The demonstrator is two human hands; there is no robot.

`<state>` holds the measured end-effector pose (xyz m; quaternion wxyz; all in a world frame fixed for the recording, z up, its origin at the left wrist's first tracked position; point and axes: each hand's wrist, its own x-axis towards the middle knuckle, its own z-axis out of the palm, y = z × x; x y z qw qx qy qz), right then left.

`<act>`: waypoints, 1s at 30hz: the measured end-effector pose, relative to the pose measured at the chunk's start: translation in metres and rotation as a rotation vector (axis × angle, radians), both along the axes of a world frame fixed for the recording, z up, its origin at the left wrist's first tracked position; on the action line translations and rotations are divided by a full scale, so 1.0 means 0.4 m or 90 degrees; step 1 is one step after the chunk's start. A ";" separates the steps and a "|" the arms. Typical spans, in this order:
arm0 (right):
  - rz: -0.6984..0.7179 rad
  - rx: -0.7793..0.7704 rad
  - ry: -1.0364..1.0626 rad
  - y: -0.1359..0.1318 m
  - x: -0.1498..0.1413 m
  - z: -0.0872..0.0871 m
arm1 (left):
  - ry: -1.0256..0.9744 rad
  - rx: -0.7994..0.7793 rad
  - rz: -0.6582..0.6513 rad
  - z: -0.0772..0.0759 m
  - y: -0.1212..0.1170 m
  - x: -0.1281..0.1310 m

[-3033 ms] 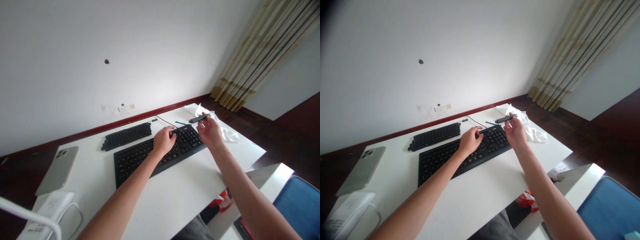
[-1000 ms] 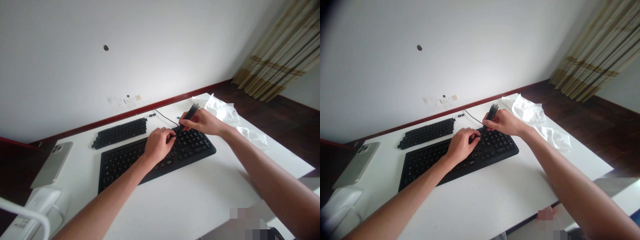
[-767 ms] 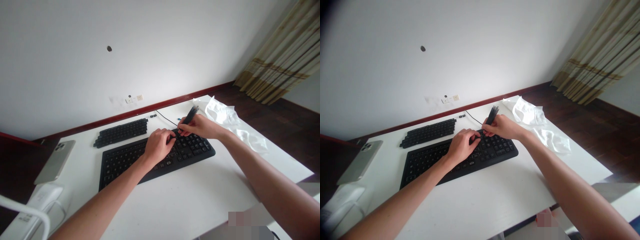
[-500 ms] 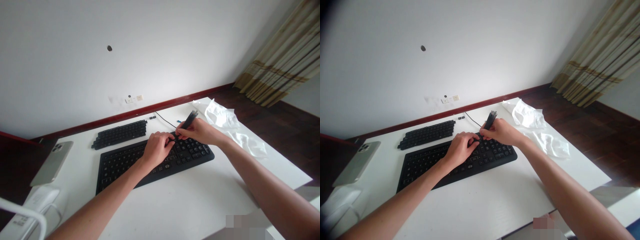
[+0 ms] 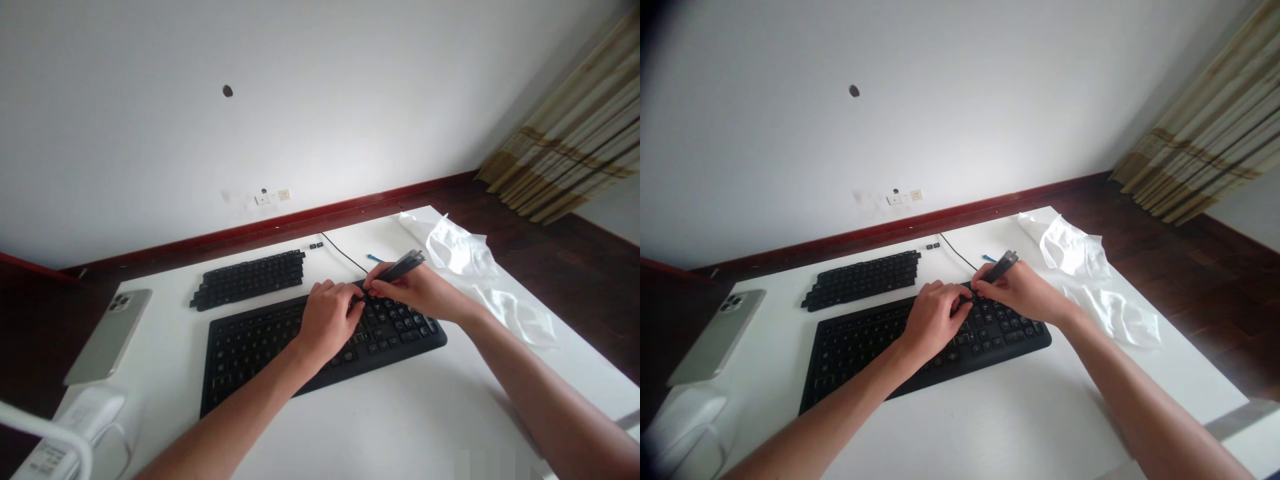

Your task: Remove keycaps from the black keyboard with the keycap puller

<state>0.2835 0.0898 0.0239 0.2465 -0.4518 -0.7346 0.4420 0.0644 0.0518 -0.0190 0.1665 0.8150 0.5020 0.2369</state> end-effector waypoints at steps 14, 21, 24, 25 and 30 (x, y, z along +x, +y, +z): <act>-0.014 -0.079 -0.006 0.005 0.012 -0.008 | 0.012 0.023 -0.012 -0.015 -0.008 0.001; -0.078 -0.069 0.009 -0.030 -0.023 0.003 | 0.023 0.043 -0.042 -0.012 -0.009 -0.008; -0.163 -0.053 0.042 -0.053 -0.036 -0.024 | 0.025 0.037 -0.044 -0.009 -0.008 -0.012; -0.187 -0.051 0.053 -0.060 -0.039 -0.034 | 0.027 0.040 -0.048 -0.009 -0.008 -0.014; -0.247 -0.064 0.064 -0.089 -0.051 -0.049 | 0.036 0.070 -0.076 -0.012 -0.006 -0.020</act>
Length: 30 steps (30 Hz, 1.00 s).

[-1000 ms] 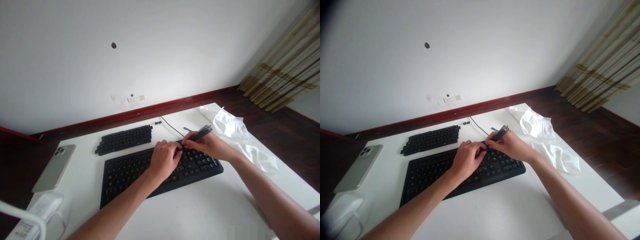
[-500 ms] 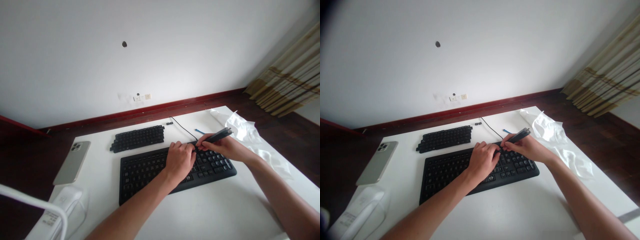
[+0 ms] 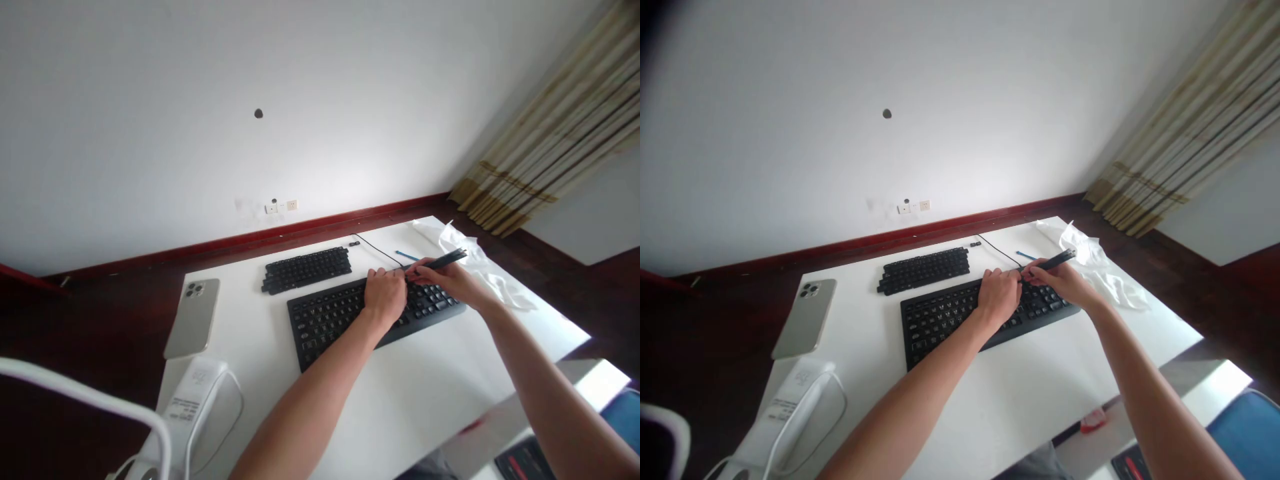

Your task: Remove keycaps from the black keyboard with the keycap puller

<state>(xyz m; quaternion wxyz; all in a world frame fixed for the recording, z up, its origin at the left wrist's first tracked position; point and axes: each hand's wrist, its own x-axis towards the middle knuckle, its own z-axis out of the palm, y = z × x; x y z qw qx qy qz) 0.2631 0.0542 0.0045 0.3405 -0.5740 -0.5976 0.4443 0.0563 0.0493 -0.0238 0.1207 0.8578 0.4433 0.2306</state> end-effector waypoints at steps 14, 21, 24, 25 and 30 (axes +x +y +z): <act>-0.021 -0.074 0.002 -0.001 -0.046 0.071 | -0.012 -0.034 0.011 0.014 0.009 -0.013; -0.032 -0.087 0.009 -0.016 -0.022 0.058 | -0.008 -0.027 0.016 0.010 0.006 -0.004; -0.025 -0.070 0.023 -0.016 -0.009 0.044 | 0.001 -0.022 0.018 0.010 0.004 -0.001; -0.017 -0.060 0.021 -0.015 -0.005 0.041 | 0.004 -0.020 0.019 0.011 0.003 0.000; -0.009 -0.014 -0.011 -0.015 0.012 0.027 | 0.028 -0.016 0.034 0.021 -0.006 0.007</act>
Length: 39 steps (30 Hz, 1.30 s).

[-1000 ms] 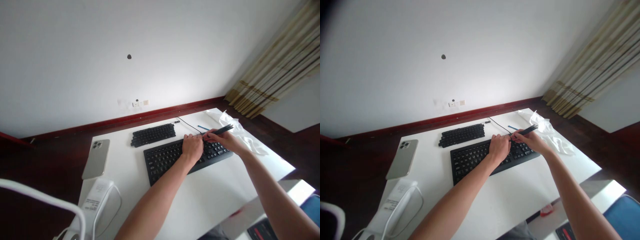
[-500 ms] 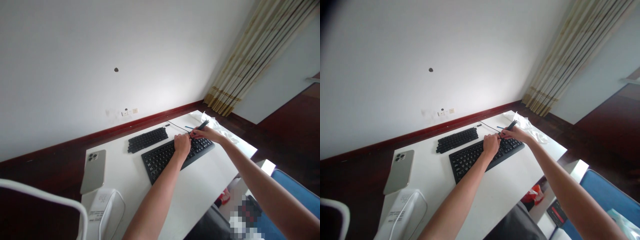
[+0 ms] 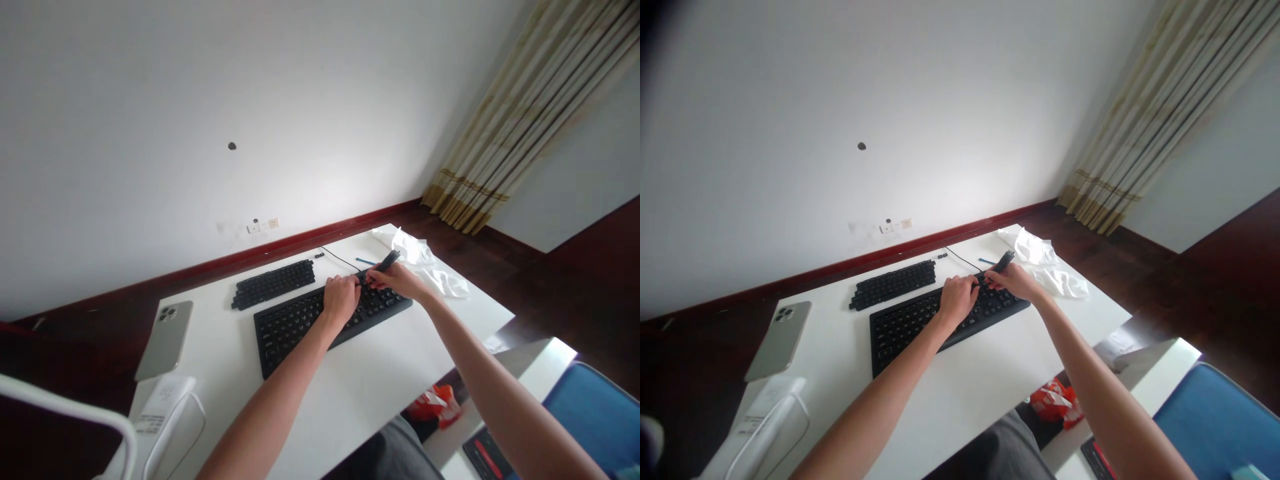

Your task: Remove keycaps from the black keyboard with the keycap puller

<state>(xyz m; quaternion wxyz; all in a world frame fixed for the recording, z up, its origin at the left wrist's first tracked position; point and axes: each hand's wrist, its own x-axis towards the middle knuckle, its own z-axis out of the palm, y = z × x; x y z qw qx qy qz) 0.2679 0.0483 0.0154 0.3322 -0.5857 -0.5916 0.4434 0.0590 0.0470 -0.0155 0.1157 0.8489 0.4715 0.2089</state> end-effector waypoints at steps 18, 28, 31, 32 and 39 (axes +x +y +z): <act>0.097 0.098 -0.031 0.004 0.007 0.000 | -0.076 -0.061 0.122 0.004 -0.031 0.048; 0.239 0.000 -0.008 0.074 0.019 0.039 | -0.086 -0.072 0.130 0.007 -0.031 0.047; 0.241 -0.025 -0.006 0.084 0.014 0.045 | -0.091 -0.078 0.138 0.007 -0.030 0.046; 0.243 -0.021 -0.017 0.087 0.012 0.047 | -0.091 -0.080 0.135 0.008 -0.029 0.046; 0.212 -0.022 -0.117 0.089 -0.012 0.061 | -0.082 -0.085 0.129 0.005 -0.025 0.046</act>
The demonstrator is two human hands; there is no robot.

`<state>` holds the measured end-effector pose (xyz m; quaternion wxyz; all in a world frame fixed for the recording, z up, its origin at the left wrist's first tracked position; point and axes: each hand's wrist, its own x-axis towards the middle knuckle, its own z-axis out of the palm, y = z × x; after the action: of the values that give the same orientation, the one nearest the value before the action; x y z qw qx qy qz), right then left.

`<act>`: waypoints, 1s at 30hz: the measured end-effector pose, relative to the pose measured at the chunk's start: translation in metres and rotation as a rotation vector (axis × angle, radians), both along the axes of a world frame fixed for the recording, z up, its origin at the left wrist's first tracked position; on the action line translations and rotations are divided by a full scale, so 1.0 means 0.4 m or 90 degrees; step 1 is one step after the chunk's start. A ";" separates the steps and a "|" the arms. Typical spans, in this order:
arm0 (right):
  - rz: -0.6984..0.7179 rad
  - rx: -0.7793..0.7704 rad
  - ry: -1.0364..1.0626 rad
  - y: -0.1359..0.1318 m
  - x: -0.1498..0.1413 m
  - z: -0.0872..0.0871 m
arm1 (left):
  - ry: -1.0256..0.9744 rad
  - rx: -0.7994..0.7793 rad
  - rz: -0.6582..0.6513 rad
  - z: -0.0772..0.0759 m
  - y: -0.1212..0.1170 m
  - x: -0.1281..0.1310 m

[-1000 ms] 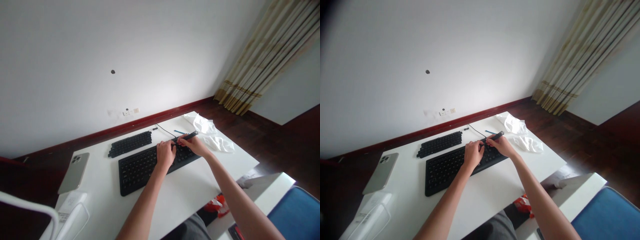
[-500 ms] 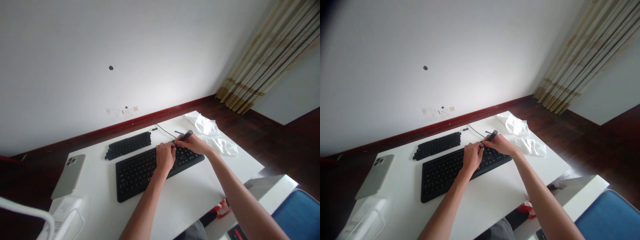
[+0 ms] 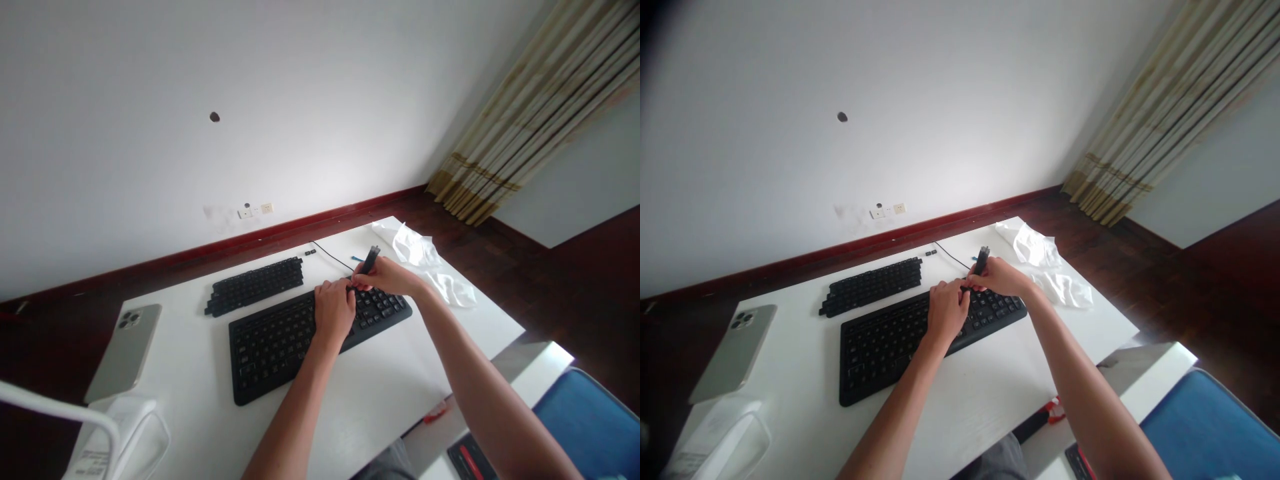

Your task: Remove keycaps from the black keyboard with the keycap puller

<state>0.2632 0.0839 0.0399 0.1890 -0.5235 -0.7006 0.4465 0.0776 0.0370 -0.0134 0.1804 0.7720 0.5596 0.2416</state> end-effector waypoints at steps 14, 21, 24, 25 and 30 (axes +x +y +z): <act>-0.072 0.070 -0.044 -0.043 -0.014 -0.011 | -0.020 0.000 -0.006 -0.003 0.000 -0.005; -0.138 0.056 0.050 -0.074 0.002 -0.049 | -0.041 0.007 -0.020 -0.005 0.000 -0.008; -0.126 0.043 0.038 -0.061 -0.001 -0.042 | -0.033 0.008 -0.019 -0.004 -0.001 -0.007; -0.122 0.040 0.029 -0.057 -0.003 -0.038 | -0.031 0.009 -0.019 -0.003 -0.001 -0.006; -0.132 0.051 -0.039 -0.041 -0.021 -0.021 | -0.014 0.010 -0.018 -0.001 -0.001 -0.005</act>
<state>0.2548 0.0674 0.0314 0.2332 -0.5985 -0.6656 0.3799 0.0756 0.0365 -0.0136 0.1842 0.7785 0.5445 0.2520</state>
